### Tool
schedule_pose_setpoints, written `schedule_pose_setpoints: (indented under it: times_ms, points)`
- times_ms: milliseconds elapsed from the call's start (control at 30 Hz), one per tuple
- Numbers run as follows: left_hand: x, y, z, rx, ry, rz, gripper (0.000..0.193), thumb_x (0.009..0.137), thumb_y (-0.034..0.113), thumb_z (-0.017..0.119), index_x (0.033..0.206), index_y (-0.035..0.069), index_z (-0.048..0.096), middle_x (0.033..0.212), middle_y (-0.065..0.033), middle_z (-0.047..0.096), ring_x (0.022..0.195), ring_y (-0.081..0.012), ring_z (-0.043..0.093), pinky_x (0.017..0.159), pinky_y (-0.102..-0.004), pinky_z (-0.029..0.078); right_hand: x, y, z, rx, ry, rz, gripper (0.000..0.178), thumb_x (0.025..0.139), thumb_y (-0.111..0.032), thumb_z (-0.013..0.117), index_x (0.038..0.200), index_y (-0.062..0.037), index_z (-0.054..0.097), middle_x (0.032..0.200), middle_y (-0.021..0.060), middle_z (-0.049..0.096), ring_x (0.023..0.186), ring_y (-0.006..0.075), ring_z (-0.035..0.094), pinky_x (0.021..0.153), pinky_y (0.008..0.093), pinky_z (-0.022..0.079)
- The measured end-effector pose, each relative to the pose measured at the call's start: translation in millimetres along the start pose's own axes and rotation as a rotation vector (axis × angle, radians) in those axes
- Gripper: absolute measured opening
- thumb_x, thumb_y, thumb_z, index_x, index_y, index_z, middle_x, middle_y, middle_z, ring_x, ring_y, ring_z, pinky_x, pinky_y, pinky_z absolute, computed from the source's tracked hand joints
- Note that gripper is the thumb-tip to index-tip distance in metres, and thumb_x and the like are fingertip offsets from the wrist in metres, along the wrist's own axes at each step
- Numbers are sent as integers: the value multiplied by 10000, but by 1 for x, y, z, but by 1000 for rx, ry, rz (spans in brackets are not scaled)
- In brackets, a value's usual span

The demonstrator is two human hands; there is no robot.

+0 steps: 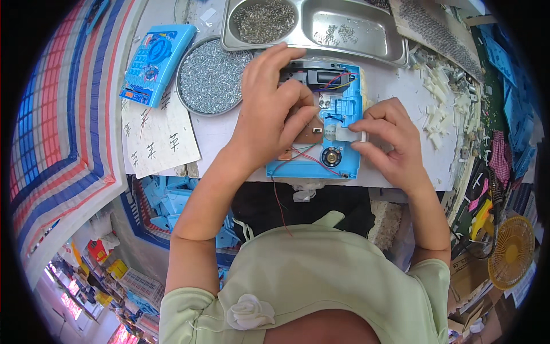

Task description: Assemble and solder components inside a small blue plastic electronic device casing.

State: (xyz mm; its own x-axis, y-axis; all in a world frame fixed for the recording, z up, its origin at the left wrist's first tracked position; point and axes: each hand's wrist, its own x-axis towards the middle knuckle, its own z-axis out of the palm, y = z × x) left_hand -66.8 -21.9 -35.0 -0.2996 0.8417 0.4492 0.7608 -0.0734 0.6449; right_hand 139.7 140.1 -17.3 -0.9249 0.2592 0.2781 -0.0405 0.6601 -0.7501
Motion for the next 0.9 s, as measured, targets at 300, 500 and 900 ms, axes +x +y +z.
schedule_pose_setpoints:
  times_ms: [300, 500, 900]
  points:
    - [-1, 0, 2, 11, -85, -59, 124, 872, 133, 723, 913, 85, 616, 1360, -145, 613, 1326, -365, 525, 1182, -582, 231, 39, -16, -20, -266, -390, -109, 398, 736, -138, 803, 1117, -102, 694, 946, 78, 603, 890, 308, 571, 778, 423, 484]
    - [-2, 5, 4, 23, 11, -48, 155, 855, 167, 750, 895, 107, 613, 1243, -82, 607, 1219, -297, 567, 1143, -625, 247, 49, -19, -27, -299, -506, -85, 398, 729, -117, 789, 1113, -108, 685, 962, 71, 607, 931, 316, 578, 800, 434, 496]
    - [-3, 7, -1, 55, 2, -60, 155, 835, 115, 750, 923, 61, 635, 1290, -147, 603, 1201, -340, 548, 1110, -505, 326, 52, -35, -21, -469, -502, -90, 365, 733, -101, 785, 1078, -87, 666, 973, 85, 616, 945, 311, 589, 773, 420, 521]
